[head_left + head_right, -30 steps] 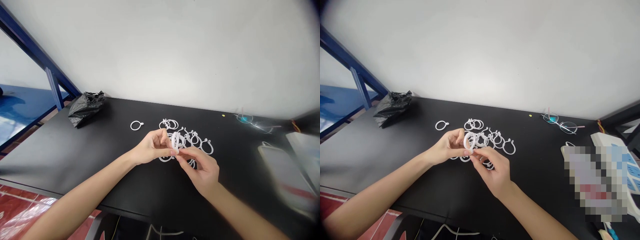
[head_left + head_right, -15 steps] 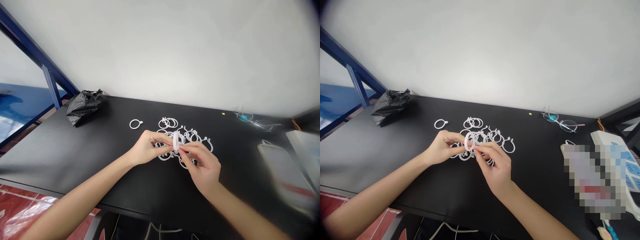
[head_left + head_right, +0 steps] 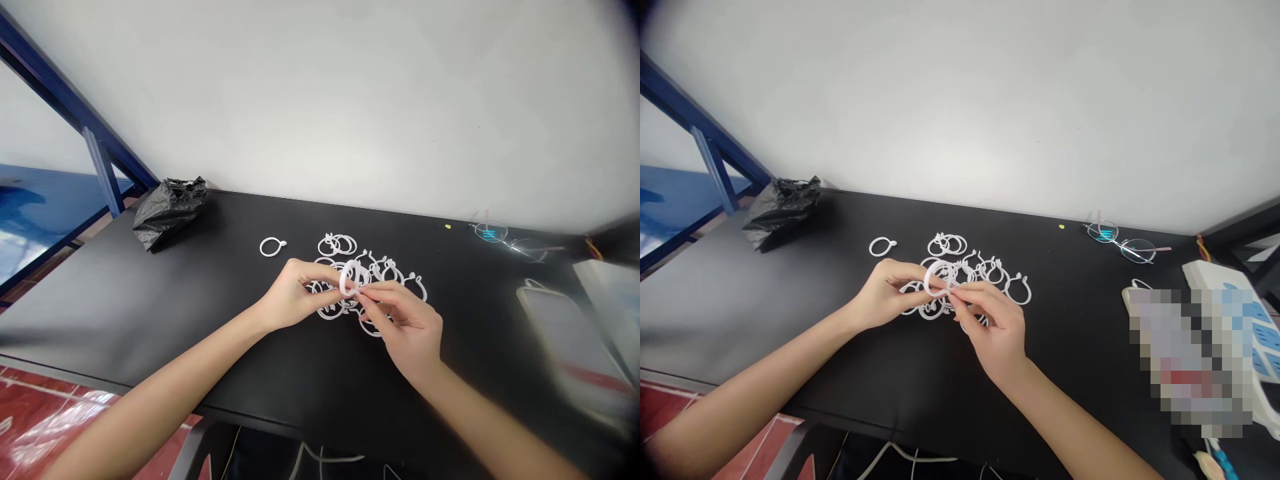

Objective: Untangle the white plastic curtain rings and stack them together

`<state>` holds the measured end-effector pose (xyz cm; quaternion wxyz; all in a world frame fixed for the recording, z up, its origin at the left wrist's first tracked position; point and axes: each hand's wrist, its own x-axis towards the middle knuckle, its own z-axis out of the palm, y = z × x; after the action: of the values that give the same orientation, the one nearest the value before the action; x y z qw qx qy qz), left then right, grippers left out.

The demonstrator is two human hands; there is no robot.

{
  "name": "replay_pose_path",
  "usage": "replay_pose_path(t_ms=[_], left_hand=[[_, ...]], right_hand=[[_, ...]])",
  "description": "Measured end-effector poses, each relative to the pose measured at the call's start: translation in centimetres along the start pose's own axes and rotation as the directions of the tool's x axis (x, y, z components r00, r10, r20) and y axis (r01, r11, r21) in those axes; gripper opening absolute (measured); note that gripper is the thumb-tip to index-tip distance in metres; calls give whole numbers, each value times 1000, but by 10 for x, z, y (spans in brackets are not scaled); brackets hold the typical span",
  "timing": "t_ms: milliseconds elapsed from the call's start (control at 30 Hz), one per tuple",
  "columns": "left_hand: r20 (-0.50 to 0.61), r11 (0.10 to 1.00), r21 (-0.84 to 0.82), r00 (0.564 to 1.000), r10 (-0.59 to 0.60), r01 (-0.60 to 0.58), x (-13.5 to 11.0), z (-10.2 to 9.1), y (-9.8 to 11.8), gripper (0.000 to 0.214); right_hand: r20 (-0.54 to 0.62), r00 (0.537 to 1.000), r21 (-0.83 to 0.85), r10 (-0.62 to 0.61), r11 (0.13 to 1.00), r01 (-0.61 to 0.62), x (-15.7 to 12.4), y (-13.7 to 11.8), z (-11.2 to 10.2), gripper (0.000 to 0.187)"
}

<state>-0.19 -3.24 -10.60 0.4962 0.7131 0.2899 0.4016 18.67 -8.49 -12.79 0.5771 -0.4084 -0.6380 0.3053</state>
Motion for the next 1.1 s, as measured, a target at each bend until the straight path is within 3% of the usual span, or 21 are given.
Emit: replay_pose_path(t_ms=[200,400,633,733,800,867,933,1000,1100], left_hand=[[-36,978,195,996,81,-72,-2,0,-3,10],[-50,963,244,990,128,-113,-2,2,-6,9],[-38,960,258,992,122,-108,-1,5,-2,8],[-28,935,333,990,140,-123,4,-8,1,8],[-98,875,474,983,158,-94,6,-26,3,9],[-201,758,652,968,151,18,7,-51,1,12],[-209,607,780,978,24,152,5,-76,-3,15],[-272,475,827,954,-129,300,2,-96,-10,15],[-306,386,842,924,-231,376,-3,-110,-17,18]], right_hand=[[-17,997,7,74,997,-74,0,0,2,23],[-17,991,31,130,991,-129,2,-2,3,19],[-17,997,-32,80,996,-80,0,0,2,19],[-13,999,-73,30,997,-31,-1,2,-1,23],[-20,1000,-87,8,996,-10,0,3,-3,25],[-30,1000,-104,5,995,-8,1,4,-4,24],[-35,999,-124,2,992,-6,1,5,-4,22],[-26,1000,-132,-3,991,-1,1,4,-4,22],[-11,1000,-138,-14,990,12,0,3,-4,22]])
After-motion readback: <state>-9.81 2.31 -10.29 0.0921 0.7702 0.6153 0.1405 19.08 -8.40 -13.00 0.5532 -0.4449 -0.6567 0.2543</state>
